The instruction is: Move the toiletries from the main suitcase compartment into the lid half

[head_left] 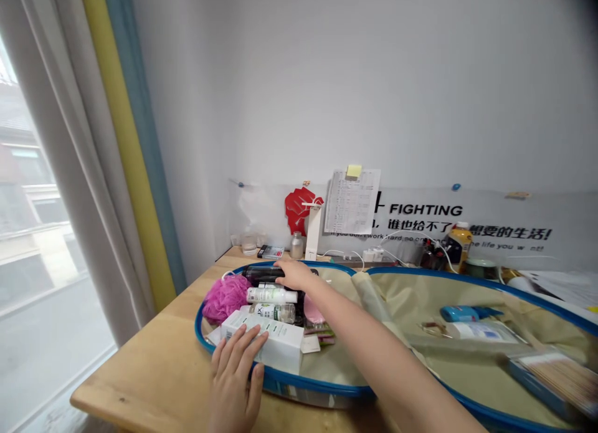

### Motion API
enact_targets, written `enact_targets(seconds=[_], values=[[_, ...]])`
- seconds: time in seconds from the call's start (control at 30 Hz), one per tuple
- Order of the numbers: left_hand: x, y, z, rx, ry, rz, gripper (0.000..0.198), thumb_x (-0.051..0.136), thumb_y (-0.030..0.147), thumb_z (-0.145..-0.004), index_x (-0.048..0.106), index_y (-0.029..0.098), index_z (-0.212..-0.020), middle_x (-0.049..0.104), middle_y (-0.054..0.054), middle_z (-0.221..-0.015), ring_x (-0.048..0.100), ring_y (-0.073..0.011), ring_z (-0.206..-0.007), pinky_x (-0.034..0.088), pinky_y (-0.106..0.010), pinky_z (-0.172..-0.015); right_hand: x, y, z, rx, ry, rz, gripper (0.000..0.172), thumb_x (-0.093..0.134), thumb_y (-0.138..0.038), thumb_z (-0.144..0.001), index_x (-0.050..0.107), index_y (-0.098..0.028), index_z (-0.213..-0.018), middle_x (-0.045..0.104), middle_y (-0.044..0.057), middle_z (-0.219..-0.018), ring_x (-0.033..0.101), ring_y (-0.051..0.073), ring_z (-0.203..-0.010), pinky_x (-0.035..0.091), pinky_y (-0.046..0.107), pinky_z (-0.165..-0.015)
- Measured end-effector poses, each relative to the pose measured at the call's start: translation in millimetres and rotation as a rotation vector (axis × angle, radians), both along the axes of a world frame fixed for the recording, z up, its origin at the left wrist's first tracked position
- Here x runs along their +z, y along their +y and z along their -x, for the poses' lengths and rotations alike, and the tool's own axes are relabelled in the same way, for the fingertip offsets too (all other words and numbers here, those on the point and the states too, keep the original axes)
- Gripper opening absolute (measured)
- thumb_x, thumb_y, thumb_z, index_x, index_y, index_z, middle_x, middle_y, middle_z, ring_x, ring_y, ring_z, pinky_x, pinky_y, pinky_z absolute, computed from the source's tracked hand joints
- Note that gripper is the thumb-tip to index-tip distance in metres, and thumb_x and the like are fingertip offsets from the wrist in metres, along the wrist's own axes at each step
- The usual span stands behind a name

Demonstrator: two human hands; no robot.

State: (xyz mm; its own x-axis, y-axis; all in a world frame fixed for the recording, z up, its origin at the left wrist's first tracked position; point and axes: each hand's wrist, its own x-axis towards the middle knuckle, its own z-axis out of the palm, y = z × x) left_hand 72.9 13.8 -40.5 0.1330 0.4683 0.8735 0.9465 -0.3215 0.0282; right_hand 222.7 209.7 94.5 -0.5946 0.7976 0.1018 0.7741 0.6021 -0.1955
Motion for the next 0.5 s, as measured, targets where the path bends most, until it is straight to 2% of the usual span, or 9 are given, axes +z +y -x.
enact_targets(seconds=[0.1, 0.23, 0.3, 0.4, 0.5], values=[[2.2, -1.0, -0.4, -0.012, 0.005, -0.017, 0.037, 0.047, 0.022, -0.098, 0.067, 0.025, -0.128, 0.073, -0.004, -0.129, 0.059, -0.0204, -0.128, 0.024, -0.033, -0.119, -0.6, -0.6, -6.2, 0.024, 0.047, -0.003, 0.045, 0.065, -0.041, -0.096, 0.058, -0.02, -0.135, 0.056, 0.011, -0.142, 0.057, 0.027, -0.125, 0.05, 0.053, -0.105], [4.7, -1.4, 0.2, -0.02, 0.039, -0.038, 0.037, 0.048, 0.02, -0.096, 0.064, 0.022, -0.129, 0.073, -0.005, -0.127, 0.058, -0.0207, -0.127, 0.02, -0.032, -0.12, 20.4, -0.8, -44.5, 0.043, 0.125, 0.003, 0.044, 0.064, -0.04, -0.097, 0.058, -0.021, -0.136, 0.054, 0.011, -0.144, 0.056, 0.027, -0.128, 0.049, 0.053, -0.107], [4.8, -1.1, 0.5, -0.018, 0.048, -0.04, 0.037, 0.048, 0.02, -0.096, 0.063, 0.022, -0.129, 0.073, -0.006, -0.128, 0.057, -0.0214, -0.127, 0.02, -0.032, -0.12, 36.9, 0.2, -83.0, 0.011, 0.137, 0.027, 0.039, 0.062, -0.041, -0.099, 0.06, -0.02, -0.131, 0.059, 0.01, -0.137, 0.06, 0.024, -0.121, 0.051, 0.05, -0.104], [4.5, -0.2, 0.4, -0.02, 0.053, -0.055, 0.037, 0.047, 0.019, -0.095, 0.062, 0.022, -0.129, 0.073, -0.007, -0.126, 0.057, -0.0222, -0.125, 0.021, -0.033, -0.119, 56.7, -0.4, -161.0, -0.107, 0.095, 0.072, 0.033, 0.059, -0.041, -0.1, 0.064, -0.018, -0.122, 0.066, 0.008, -0.123, 0.065, 0.02, -0.108, 0.055, 0.044, -0.097], [5.3, 0.6, -0.3, -0.031, 0.043, -0.066, 0.037, 0.047, 0.019, -0.095, 0.062, 0.022, -0.129, 0.073, -0.007, -0.125, 0.057, -0.0226, -0.124, 0.023, -0.033, -0.118, 57.5, -7.9, -244.3, -0.279, -0.016, 0.109, 0.029, 0.063, -0.041, -0.098, 0.067, -0.016, -0.111, 0.068, 0.005, -0.111, 0.066, 0.018, -0.099, 0.057, 0.04, -0.091]])
